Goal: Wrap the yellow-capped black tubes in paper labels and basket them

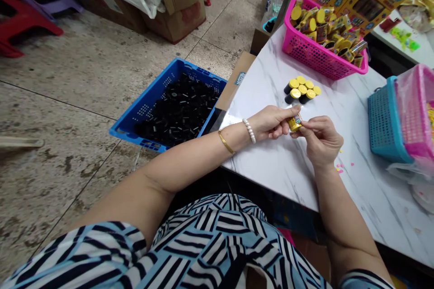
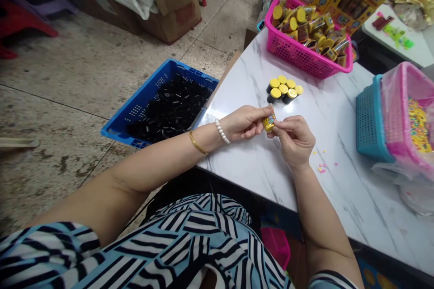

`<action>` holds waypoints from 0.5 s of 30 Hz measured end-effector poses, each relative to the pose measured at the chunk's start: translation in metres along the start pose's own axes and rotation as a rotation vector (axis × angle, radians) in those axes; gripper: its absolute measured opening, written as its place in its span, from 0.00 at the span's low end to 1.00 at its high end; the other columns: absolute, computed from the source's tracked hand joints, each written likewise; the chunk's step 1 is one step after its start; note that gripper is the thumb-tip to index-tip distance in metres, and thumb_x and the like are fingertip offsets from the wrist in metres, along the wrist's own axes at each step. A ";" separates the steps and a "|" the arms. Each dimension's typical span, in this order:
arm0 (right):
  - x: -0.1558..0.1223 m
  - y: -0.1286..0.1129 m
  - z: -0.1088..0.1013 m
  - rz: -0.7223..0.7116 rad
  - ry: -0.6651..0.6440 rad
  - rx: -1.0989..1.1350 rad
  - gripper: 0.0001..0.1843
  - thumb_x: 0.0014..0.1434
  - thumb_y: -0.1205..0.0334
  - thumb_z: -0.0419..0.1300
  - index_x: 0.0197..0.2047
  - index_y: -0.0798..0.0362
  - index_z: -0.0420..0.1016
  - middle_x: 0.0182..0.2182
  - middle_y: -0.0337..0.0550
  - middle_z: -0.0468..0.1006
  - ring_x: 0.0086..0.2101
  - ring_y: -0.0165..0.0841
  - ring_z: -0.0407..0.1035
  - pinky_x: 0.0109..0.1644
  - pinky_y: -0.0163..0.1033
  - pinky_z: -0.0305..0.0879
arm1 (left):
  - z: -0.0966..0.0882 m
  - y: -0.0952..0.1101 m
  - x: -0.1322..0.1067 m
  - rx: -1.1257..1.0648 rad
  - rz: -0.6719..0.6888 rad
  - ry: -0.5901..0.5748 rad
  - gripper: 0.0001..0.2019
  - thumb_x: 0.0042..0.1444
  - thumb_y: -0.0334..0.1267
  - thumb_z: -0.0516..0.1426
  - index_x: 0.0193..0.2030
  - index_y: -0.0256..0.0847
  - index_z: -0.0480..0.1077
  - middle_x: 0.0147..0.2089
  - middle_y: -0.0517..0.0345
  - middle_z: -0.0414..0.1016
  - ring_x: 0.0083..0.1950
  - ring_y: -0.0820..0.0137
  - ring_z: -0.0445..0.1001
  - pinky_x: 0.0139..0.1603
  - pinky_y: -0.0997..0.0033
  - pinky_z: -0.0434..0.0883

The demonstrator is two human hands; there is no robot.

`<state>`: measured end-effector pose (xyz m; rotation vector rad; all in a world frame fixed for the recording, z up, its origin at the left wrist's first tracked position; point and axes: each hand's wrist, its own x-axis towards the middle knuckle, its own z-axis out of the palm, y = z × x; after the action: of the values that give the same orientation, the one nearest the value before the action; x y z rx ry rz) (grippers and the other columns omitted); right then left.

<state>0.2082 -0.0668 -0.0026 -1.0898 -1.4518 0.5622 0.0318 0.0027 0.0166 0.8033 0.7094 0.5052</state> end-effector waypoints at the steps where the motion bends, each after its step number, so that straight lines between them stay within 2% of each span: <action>1: 0.000 0.001 -0.001 0.017 0.000 0.002 0.05 0.60 0.64 0.73 0.41 0.46 0.86 0.39 0.36 0.74 0.31 0.29 0.80 0.34 0.40 0.85 | 0.000 -0.001 0.001 -0.007 0.009 0.002 0.27 0.61 0.60 0.63 0.28 0.33 0.72 0.17 0.62 0.69 0.12 0.83 0.60 0.14 0.78 0.47; 4: -0.001 0.007 -0.002 0.126 -0.058 -0.016 0.14 0.61 0.60 0.72 0.50 0.42 0.83 0.43 0.38 0.76 0.34 0.30 0.80 0.38 0.42 0.85 | -0.001 -0.004 0.003 -0.025 0.034 0.014 0.23 0.65 0.54 0.63 0.29 0.34 0.72 0.18 0.62 0.71 0.12 0.82 0.60 0.12 0.78 0.47; 7: -0.004 0.011 -0.001 0.104 -0.050 -0.124 0.13 0.61 0.60 0.72 0.49 0.42 0.84 0.41 0.40 0.77 0.37 0.32 0.78 0.40 0.42 0.84 | -0.003 -0.006 0.004 -0.012 0.003 0.043 0.24 0.66 0.50 0.63 0.24 0.35 0.69 0.16 0.63 0.68 0.11 0.82 0.59 0.12 0.78 0.49; 9: -0.006 0.012 0.000 0.048 -0.029 -0.173 0.11 0.61 0.60 0.72 0.47 0.42 0.85 0.40 0.40 0.77 0.38 0.33 0.77 0.41 0.43 0.82 | -0.004 -0.006 0.005 -0.046 -0.033 0.016 0.27 0.67 0.51 0.62 0.21 0.35 0.68 0.14 0.64 0.65 0.11 0.82 0.57 0.12 0.79 0.49; 11: -0.007 0.010 0.000 0.024 -0.059 -0.155 0.15 0.60 0.61 0.73 0.50 0.40 0.84 0.42 0.42 0.76 0.40 0.34 0.77 0.41 0.44 0.82 | -0.004 -0.006 0.005 -0.082 -0.071 -0.034 0.30 0.66 0.55 0.62 0.19 0.35 0.66 0.12 0.64 0.61 0.10 0.83 0.55 0.12 0.80 0.47; 13: -0.005 0.005 0.000 0.036 -0.110 -0.091 0.17 0.60 0.61 0.73 0.52 0.38 0.84 0.44 0.42 0.76 0.40 0.35 0.78 0.41 0.44 0.83 | -0.003 -0.004 0.003 -0.130 -0.095 -0.057 0.32 0.65 0.58 0.62 0.18 0.35 0.65 0.11 0.65 0.59 0.09 0.84 0.52 0.11 0.81 0.45; 15: 0.001 0.000 0.000 0.082 -0.134 -0.014 0.15 0.60 0.62 0.72 0.50 0.38 0.86 0.43 0.41 0.74 0.37 0.33 0.79 0.39 0.45 0.84 | -0.002 -0.002 0.003 -0.209 -0.100 -0.072 0.30 0.65 0.58 0.61 0.21 0.35 0.66 0.13 0.65 0.61 0.09 0.85 0.52 0.12 0.81 0.45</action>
<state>0.2086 -0.0662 -0.0019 -1.1445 -1.5343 0.6953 0.0320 0.0041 0.0128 0.5843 0.6156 0.4490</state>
